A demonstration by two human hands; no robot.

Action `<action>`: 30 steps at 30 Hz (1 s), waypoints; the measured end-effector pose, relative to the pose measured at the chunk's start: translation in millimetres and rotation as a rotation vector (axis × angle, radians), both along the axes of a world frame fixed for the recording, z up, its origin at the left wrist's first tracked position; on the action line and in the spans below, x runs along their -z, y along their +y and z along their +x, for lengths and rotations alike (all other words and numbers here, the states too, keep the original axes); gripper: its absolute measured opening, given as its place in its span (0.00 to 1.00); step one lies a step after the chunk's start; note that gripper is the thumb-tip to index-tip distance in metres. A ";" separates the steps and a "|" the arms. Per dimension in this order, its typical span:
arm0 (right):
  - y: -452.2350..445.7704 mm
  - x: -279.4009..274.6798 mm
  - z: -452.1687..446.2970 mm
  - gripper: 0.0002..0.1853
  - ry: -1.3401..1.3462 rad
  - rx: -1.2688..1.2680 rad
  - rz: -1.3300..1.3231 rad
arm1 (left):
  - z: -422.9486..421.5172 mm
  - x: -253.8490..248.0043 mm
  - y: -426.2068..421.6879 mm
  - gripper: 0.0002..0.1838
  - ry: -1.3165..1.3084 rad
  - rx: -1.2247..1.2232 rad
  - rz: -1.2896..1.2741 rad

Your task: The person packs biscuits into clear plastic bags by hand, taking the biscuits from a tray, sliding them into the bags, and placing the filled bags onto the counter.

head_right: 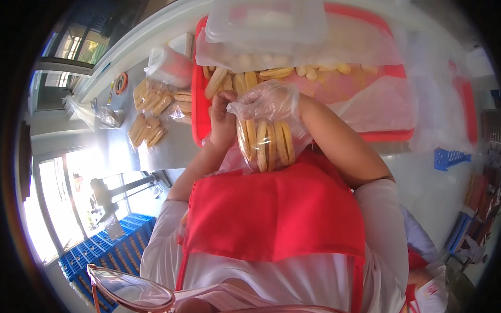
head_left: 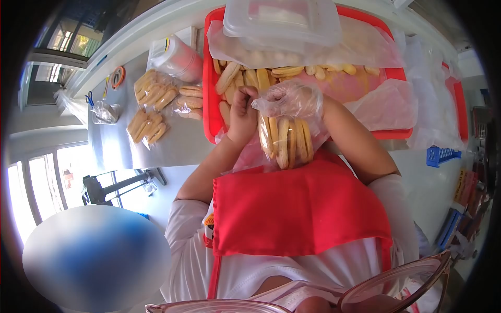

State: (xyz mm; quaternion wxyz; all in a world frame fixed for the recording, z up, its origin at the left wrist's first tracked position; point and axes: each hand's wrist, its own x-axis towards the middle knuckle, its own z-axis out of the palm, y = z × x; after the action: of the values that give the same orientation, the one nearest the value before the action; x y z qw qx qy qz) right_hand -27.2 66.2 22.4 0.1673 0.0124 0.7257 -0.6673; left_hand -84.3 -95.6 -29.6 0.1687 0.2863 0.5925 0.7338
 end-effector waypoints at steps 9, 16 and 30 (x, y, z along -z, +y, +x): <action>-6.7 -0.5 11.1 0.09 0.410 0.070 0.332 | -2.4 6.8 1.2 0.14 -0.090 0.110 0.063; -7.5 -7.6 9.2 0.07 0.456 0.047 0.361 | -2.7 3.1 0.6 0.13 0.000 0.079 0.042; 35.8 -12.7 25.7 0.05 -0.100 0.463 -0.277 | -15.0 -35.9 -24.4 0.36 -0.433 0.604 -0.285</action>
State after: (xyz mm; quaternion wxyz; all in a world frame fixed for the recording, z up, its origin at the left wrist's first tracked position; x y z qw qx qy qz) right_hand -1.5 102.0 35.2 0.0462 0.1878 0.5963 -0.7791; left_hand -99.3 -119.9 6.2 0.5359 0.2599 0.5281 0.6052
